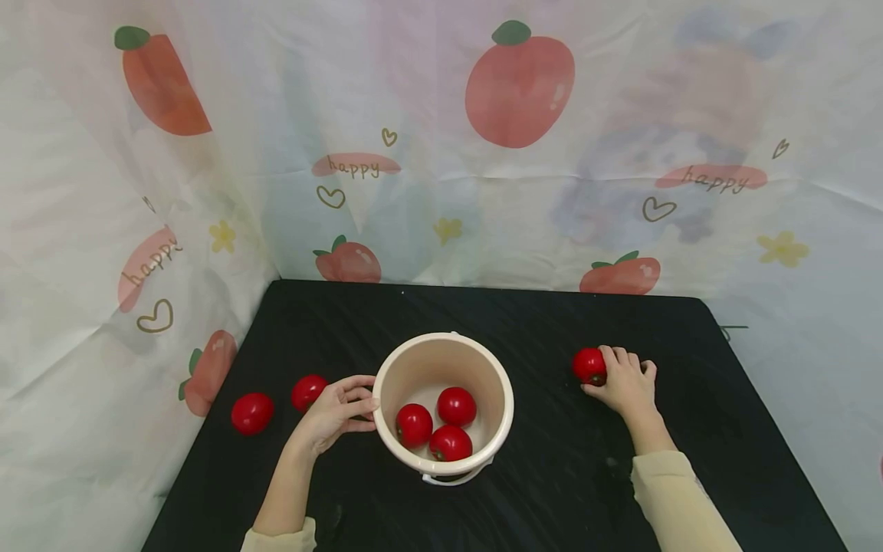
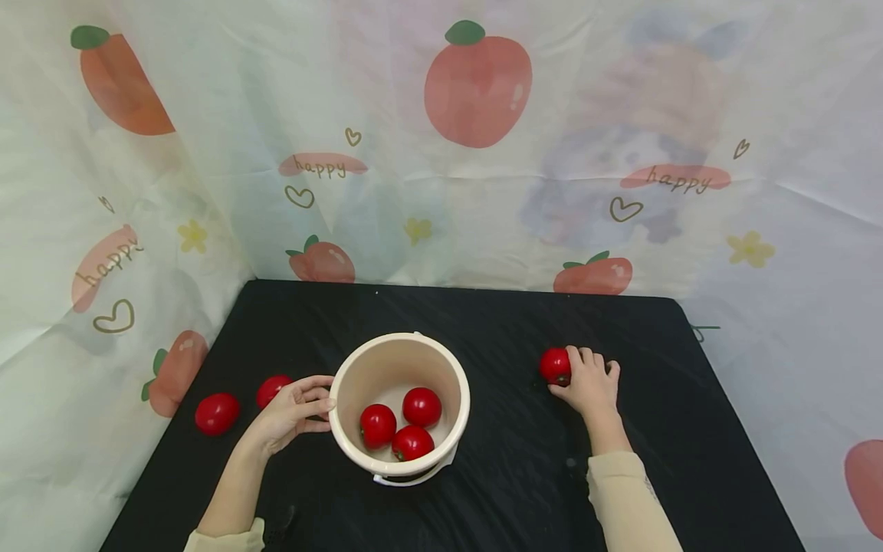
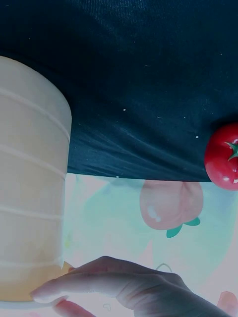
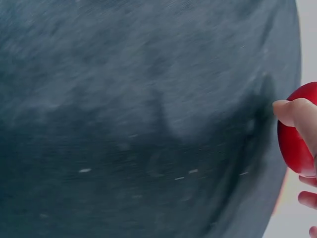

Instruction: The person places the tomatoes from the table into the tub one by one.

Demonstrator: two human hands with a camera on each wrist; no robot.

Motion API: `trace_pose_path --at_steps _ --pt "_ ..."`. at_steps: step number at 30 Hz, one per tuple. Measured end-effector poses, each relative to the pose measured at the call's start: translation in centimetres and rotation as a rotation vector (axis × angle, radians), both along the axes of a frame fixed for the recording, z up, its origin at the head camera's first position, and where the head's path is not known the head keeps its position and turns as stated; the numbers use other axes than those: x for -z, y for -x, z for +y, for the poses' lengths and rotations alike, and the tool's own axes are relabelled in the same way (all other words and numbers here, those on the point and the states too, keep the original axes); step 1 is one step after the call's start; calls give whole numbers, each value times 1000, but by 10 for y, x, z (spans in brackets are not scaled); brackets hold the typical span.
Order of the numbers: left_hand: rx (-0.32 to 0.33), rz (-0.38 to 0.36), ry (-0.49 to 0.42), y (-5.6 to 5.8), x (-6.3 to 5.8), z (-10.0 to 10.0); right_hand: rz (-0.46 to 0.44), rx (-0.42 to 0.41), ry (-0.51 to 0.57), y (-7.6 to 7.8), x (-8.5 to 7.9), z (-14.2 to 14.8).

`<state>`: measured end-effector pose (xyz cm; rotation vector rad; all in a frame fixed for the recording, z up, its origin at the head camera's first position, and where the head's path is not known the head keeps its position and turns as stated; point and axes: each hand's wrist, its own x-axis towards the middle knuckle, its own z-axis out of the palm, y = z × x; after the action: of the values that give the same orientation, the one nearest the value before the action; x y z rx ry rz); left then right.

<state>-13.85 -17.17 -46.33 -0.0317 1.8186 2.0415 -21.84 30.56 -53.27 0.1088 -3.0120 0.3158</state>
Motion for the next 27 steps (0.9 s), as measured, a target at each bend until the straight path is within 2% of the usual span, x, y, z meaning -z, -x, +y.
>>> trace_pose_path --at_steps 14,21,27 --pt "0 -3 -1 -1 -1 0 205 -168 -58 6 -65 -44" --pt "-1 -4 7 0 -1 0 308 -277 -70 0 -99 -78" --pt "-2 -4 9 -1 -1 0 358 -392 -75 -10 -119 -112"
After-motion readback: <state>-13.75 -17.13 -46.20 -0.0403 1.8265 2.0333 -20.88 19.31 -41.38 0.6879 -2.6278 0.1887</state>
